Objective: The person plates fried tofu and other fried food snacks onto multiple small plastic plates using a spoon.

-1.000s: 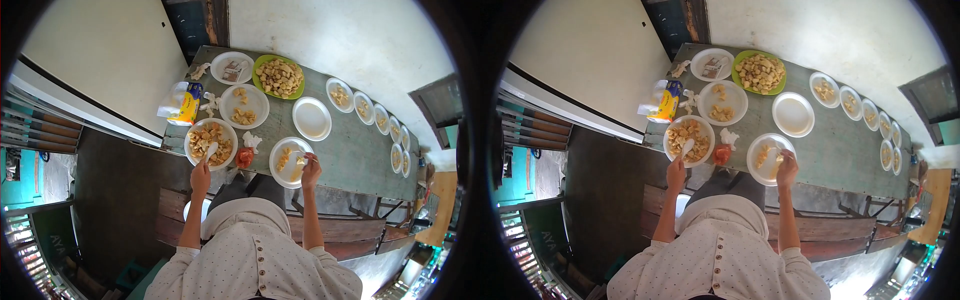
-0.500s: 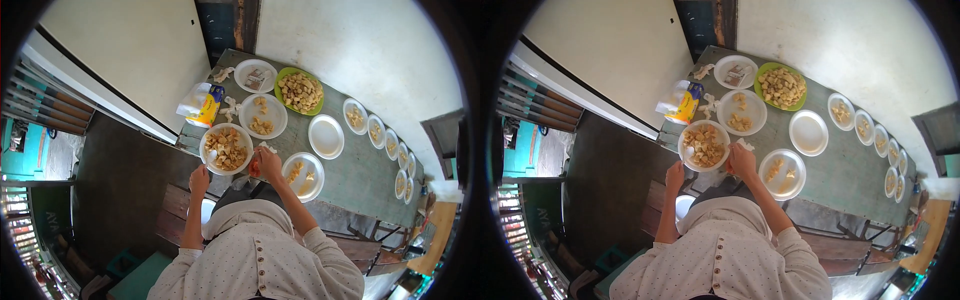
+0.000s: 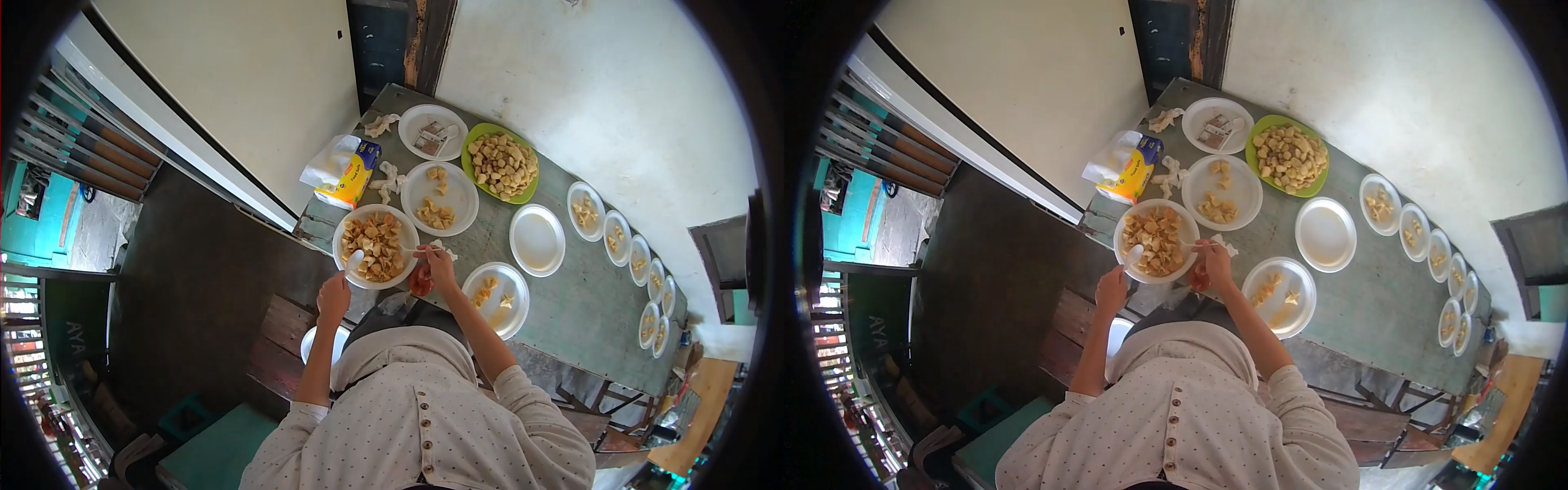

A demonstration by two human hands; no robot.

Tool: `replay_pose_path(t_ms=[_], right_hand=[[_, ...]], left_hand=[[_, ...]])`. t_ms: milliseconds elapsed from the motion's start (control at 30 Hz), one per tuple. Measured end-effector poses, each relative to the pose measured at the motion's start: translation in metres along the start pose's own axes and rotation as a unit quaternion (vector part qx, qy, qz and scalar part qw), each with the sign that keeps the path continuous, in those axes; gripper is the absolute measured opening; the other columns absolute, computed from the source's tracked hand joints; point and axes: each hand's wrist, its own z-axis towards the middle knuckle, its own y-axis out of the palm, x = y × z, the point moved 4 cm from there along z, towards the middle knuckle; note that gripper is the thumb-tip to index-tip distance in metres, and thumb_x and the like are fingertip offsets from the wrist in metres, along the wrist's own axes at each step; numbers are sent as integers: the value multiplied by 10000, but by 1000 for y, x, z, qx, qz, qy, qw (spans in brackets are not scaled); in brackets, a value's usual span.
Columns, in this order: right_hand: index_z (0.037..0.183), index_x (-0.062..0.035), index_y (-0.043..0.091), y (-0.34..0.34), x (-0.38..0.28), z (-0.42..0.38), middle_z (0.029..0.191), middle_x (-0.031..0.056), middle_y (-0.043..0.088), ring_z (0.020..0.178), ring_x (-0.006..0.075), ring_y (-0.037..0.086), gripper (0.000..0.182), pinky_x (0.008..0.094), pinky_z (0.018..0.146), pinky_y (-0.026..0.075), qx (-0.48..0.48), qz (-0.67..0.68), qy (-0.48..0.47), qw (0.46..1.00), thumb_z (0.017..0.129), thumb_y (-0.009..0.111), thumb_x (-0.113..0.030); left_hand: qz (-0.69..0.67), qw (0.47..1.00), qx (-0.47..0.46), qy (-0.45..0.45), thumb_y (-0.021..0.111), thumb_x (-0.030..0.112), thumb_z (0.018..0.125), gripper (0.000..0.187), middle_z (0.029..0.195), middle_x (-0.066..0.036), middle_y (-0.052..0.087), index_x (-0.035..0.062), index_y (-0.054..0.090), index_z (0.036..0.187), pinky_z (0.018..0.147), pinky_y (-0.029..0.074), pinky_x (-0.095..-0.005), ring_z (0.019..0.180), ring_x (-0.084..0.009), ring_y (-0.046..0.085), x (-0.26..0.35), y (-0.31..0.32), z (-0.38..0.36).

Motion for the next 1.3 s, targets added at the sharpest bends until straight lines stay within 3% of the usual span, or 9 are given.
replay_pose_path(t_ms=[467, 767, 1033, 1300], right_hand=[[1010, 11, 553, -13, -5, 3, 866, 71, 646, 382, 95, 471, 308, 184, 346, 381, -30, 31, 32, 999, 924, 371, -222], [1092, 29, 488, -19, 0, -3, 1010, 133, 597, 442, 95, 482, 330, 179, 355, 379, -103, 154, 66, 980, 925, 381, -235], [1112, -9, 498, -45, -21, -33, 1014, 111, 590, 528, 77, 481, 305, 171, 474, 401, -130, 196, 38, 971, 917, 415, -230], [1064, -28, 517, -166, 7, -117, 935, 98, 616, 439, 48, 429, 331, 154, 390, 326, 132, 187, -35, 973, 900, 449, -307]], left_hand=[[-38, 999, 1, -3, 431, 167, 839, 225, 846, -171, 606, 101, 589, 985, 687, 458, -445, 813, -361, 575, 13, -7, -2], [-45, 999, 15, 8, 447, 166, 837, 233, 849, -170, 610, 102, 598, 1004, 690, 461, -430, 804, -355, 580, 15, -19, -10], [-50, 998, 21, 44, 457, 162, 837, 231, 834, -162, 609, 90, 590, 1013, 674, 460, -428, 779, -351, 582, 30, -22, -13], [-30, 995, -32, 91, 459, 169, 842, 239, 855, -154, 608, 67, 583, 1019, 654, 465, -418, 772, -332, 588, 45, -1, -12]])
